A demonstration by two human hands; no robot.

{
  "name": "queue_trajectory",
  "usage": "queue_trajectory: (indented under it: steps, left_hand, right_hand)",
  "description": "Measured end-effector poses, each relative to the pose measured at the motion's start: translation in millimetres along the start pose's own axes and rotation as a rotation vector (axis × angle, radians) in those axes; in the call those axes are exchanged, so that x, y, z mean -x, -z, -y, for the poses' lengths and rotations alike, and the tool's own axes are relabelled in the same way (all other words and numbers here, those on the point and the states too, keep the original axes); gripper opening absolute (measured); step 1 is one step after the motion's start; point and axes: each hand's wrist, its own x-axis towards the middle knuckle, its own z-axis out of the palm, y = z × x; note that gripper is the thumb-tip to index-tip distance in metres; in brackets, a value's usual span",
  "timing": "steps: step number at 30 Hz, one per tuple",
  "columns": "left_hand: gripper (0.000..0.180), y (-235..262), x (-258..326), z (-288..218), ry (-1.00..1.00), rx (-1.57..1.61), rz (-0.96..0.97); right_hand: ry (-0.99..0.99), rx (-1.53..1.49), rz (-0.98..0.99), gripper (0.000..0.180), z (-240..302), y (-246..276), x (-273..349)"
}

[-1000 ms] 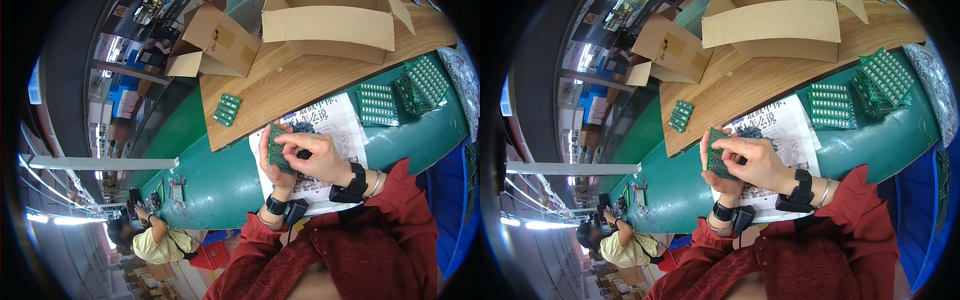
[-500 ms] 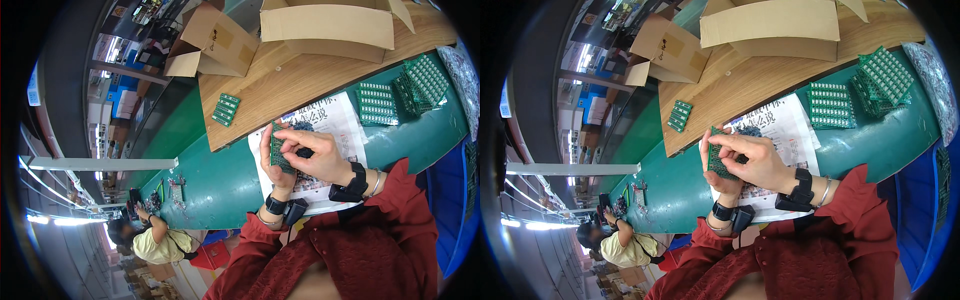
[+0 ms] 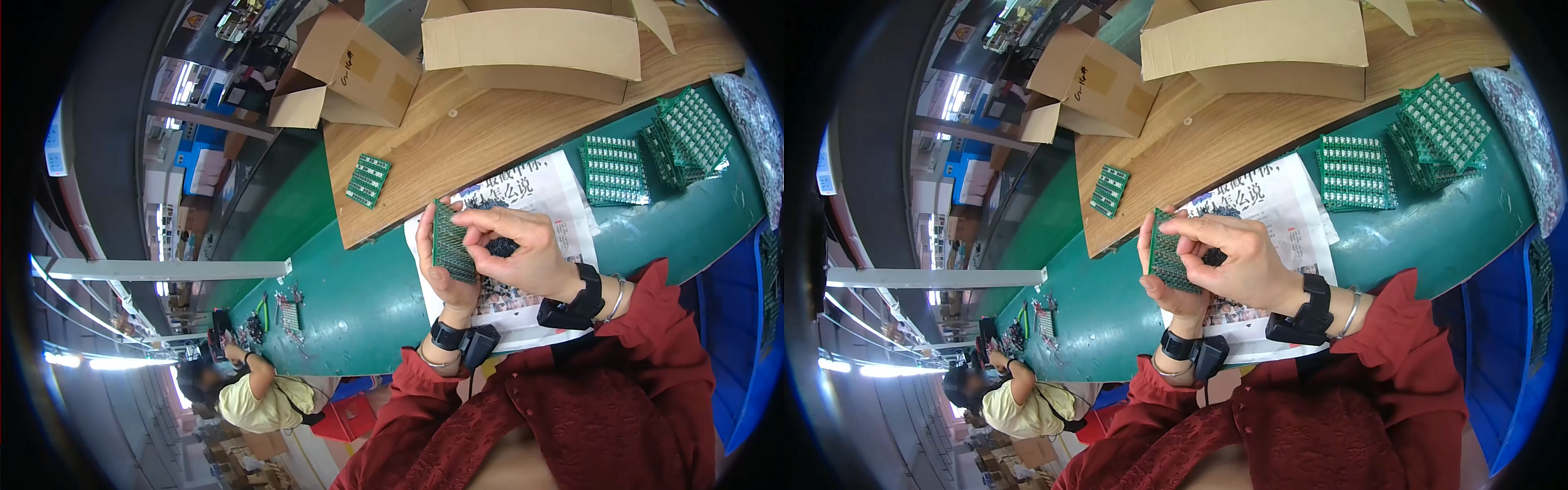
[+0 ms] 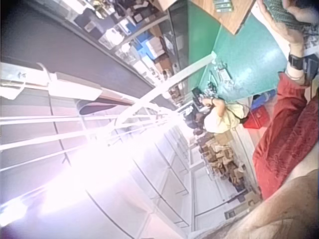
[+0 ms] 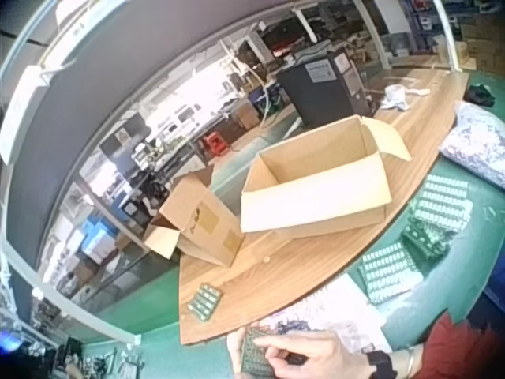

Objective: The person inserts small components into green circuit boards by hand, then stacks the boards and places them into a plastic bag. The person also handles a bag of small components and a newspaper on the table.

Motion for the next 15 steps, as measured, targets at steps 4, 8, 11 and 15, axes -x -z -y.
queue_trajectory:
  steps: [4, 8, 11, 15]
  left_hand:
    - [0.103, -0.6, 2.9, 2.2, -0.020, -0.084, 0.085]
    - [0.106, 4.0, 3.2, 0.5, 0.005, -0.121, 0.145]
    - [0.104, 2.2, 1.9, 2.6, 0.012, -0.043, 0.081]
    - [0.100, -1.3, -0.2, 0.5, 0.005, -0.024, 0.042]
  right_hand:
    - [0.031, -0.049, -0.020, 0.035, -2.2, -2.7, -0.4]
    - [0.074, -0.006, 0.013, 0.036, -2.5, -1.4, -1.2]
    - [0.109, 0.055, 0.016, 0.038, -3.2, 1.0, -1.7]
    - [0.056, -0.010, -0.011, 0.039, -0.4, -3.6, -1.4]
